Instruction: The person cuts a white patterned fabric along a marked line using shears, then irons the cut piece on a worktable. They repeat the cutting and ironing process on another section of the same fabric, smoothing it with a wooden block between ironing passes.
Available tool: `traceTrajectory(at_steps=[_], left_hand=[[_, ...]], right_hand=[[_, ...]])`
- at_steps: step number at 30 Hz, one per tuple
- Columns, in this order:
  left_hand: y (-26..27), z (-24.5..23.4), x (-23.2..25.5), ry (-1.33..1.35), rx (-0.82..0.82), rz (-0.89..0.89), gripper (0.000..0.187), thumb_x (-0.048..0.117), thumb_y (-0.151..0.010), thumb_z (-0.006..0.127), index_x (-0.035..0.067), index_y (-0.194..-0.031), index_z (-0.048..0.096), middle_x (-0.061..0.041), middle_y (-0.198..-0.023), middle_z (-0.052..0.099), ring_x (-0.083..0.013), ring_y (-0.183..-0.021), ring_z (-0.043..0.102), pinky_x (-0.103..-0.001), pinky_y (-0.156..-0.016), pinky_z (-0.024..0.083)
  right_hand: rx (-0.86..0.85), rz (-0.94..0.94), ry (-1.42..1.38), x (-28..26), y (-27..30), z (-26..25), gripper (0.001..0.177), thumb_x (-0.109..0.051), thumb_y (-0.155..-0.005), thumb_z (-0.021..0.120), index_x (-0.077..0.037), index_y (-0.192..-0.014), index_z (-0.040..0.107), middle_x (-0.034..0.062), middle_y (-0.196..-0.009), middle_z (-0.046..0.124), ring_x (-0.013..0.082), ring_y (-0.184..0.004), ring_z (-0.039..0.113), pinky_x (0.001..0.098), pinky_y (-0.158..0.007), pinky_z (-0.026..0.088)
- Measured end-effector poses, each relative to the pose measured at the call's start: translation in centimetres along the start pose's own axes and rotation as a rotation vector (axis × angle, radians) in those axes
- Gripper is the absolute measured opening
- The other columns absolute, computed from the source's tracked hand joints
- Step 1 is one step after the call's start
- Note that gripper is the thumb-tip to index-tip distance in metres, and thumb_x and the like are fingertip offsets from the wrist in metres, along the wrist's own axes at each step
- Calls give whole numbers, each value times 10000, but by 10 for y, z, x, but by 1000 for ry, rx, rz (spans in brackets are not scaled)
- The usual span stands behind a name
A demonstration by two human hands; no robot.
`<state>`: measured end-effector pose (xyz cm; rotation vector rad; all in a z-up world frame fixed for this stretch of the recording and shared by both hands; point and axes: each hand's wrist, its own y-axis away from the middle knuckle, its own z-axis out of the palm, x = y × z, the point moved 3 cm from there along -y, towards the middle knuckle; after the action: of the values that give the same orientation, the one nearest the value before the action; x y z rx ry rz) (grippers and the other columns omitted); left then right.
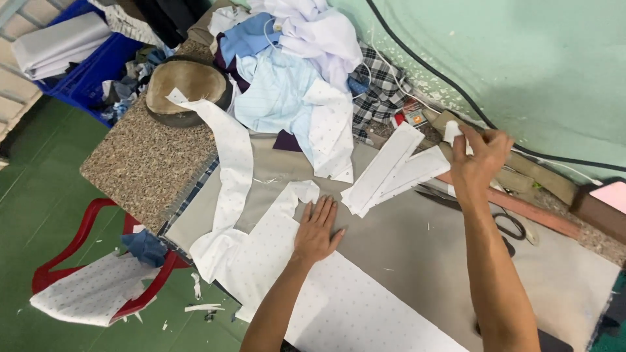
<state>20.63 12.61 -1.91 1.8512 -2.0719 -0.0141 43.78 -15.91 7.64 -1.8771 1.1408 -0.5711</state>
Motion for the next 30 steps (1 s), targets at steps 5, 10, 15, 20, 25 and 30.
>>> traceTrajectory(at_steps=[5,10,15,20,25,30], left_hand=[[2,0,-2,13,22,1,752,577,-1053,277,57,-1597,279,-152,-1696,202,-275,-1577,141,-526,-1283,-5],[4,-5,-1,10,-18,-2,743,570,-1051,261,72,-1603,267,-136,-1705,179,-268,-1582,115,-512,-1279,-24],[4,-5,1,-10,-21,2,739,567,-1057,245,68,-1602,264,-144,-1705,175,-274,-1581,115,-512,-1276,-17],[0,-10,2,-25,-70,-11,744,558,-1057,235,58,-1609,220,-158,-1708,137,-287,-1580,90,-527,-1268,-35],[-4,-4,1,-23,-59,-28,722,538,-1065,265,63,-1608,225,-148,-1708,137,-280,-1576,95,-523,-1267,-25],[-4,-1,0,-13,-68,-36,735,558,-1058,259,70,-1607,229,-138,-1709,138,-271,-1576,92,-517,-1269,-31]], right_hand=[[-7,348,-373,19,40,-111,212,172,-1003,798,38,-1167,815,158,-848,527,311,-729,566,404,-708,442],[18,667,-485,18,92,-167,151,175,-1068,707,91,-1186,749,191,-868,590,216,-764,507,351,-676,420],[-569,959,-296,6,126,-136,255,-115,-988,746,-2,-1216,756,260,-1006,725,379,-935,711,451,-763,558],[-789,887,-471,12,95,-59,614,-351,-934,726,-92,-1472,580,338,-1446,452,564,-1388,425,635,-1134,367],[-929,909,-152,45,96,34,742,-707,-902,641,-227,-1466,602,312,-1571,347,536,-1466,256,638,-1186,222],[-753,942,-166,5,84,24,744,-462,-1002,666,28,-1528,475,299,-1549,359,485,-1479,201,638,-1175,167]])
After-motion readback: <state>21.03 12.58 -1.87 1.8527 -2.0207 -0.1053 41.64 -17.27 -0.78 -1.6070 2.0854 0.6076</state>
